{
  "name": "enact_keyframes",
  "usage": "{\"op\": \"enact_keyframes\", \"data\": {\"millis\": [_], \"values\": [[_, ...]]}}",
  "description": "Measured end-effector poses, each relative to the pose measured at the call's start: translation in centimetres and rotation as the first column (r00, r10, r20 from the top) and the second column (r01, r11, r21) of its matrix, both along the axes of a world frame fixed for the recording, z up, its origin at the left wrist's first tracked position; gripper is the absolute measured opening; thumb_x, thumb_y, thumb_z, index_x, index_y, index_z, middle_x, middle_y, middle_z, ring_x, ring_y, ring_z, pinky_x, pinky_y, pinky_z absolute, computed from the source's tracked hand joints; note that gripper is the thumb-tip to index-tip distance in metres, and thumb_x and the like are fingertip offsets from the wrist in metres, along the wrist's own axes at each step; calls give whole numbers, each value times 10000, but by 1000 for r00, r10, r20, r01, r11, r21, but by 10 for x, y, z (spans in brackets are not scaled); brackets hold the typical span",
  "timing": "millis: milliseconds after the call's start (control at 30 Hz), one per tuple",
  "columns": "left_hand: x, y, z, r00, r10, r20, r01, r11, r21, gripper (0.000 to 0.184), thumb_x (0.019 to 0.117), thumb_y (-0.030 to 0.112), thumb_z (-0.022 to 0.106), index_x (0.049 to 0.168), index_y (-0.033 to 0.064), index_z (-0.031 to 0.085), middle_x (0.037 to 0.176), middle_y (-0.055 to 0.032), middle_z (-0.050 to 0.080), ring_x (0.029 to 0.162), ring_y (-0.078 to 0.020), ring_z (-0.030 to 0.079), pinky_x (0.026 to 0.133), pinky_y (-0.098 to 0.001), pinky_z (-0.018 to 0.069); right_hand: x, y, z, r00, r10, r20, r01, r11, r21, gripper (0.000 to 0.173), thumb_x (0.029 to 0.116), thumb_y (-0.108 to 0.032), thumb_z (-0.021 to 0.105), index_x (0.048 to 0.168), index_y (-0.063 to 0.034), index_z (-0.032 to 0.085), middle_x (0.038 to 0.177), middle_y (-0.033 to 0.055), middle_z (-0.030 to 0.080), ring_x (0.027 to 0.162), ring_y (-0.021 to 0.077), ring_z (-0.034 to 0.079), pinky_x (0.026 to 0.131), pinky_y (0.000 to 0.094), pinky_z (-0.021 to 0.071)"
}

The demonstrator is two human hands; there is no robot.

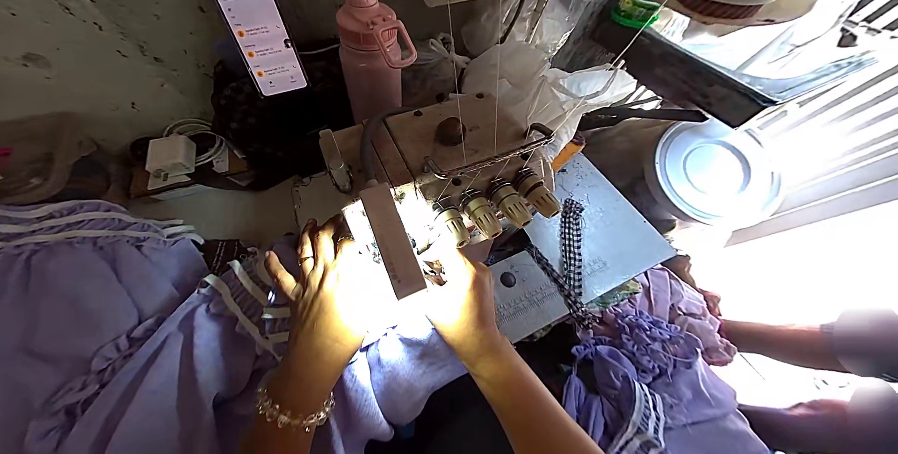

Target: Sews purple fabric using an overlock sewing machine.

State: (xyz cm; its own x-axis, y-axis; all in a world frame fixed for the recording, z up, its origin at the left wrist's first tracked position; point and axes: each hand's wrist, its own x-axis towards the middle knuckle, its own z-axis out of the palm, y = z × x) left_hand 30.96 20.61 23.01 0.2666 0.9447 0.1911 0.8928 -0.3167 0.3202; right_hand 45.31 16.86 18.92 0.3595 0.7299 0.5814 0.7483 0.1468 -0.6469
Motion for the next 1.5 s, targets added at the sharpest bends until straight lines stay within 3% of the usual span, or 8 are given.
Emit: {"op": "enact_keyframes", "data": {"millis": [233,333,433,633,1100,1300,1400,1500], "values": [[-5,6,-3,1000,-8,-8,8,1000,-21,603,802,160,732,1349,-51,589,1573,-232,427,1538,-426,246,1148,-753,48,-1,-1,3,1000,-7,4,7,1000,-26,160,749,-184,720,822,-43,736,657,55,676,570,189,653,484,375,466],[-24,39,1,984,-53,168,92,968,-233,573,995,192,601,1526,44,446,1667,-158,297,1576,-374,145,1164,-767,15,-1,0,5,1000,-9,-1,9,999,-31,165,752,-192,718,823,-44,735,660,58,678,573,194,657,484,386,473],[-33,65,-7,958,-146,247,185,972,-144,400,952,296,686,1278,64,692,1637,-89,383,1578,-357,138,1127,-791,-28,-1,0,4,1000,-20,10,20,999,-39,172,759,-200,722,837,-48,738,657,53,679,569,194,660,481,387,475],[-23,41,7,980,-197,21,192,973,131,139,943,118,654,1012,23,728,1236,-185,674,1284,-410,572,1071,-777,243,-2,0,7,1000,-25,1,25,998,-49,171,753,-169,729,876,-53,750,674,55,691,584,201,672,490,399,488],[-17,32,9,968,-170,-186,210,951,226,40,878,18,713,885,-16,695,977,-220,666,1001,-426,650,899,-605,447,2,-3,3,999,15,35,-11,996,-86,185,770,-181,710,871,-26,718,641,70,655,573,227,650,505,423,482],[-20,20,-9,888,-108,446,47,988,145,205,1044,123,490,1097,-18,629,1024,-162,670,1022,-332,621,887,-609,391,11,-19,-4,995,67,73,-67,998,-1,233,814,-150,697,968,23,727,795,104,706,613,140,618,548,295,495],[-23,22,-11,739,-47,672,89,996,-28,211,1076,170,413,1126,45,576,1048,-22,712,988,-53,628,910,-344,474,15,-30,0,991,96,91,-100,994,40,164,833,-146,702,902,3,699,848,87,646,626,62,517,550,184,415],[-21,26,-11,707,-71,703,134,990,-35,217,1061,136,416,1119,1,576,968,-40,686,917,-52,632,875,-298,505,11,-37,6,985,144,99,-148,988,32,186,852,-173,700,907,5,696,852,67,642,618,13,474,549,139,376]]}}
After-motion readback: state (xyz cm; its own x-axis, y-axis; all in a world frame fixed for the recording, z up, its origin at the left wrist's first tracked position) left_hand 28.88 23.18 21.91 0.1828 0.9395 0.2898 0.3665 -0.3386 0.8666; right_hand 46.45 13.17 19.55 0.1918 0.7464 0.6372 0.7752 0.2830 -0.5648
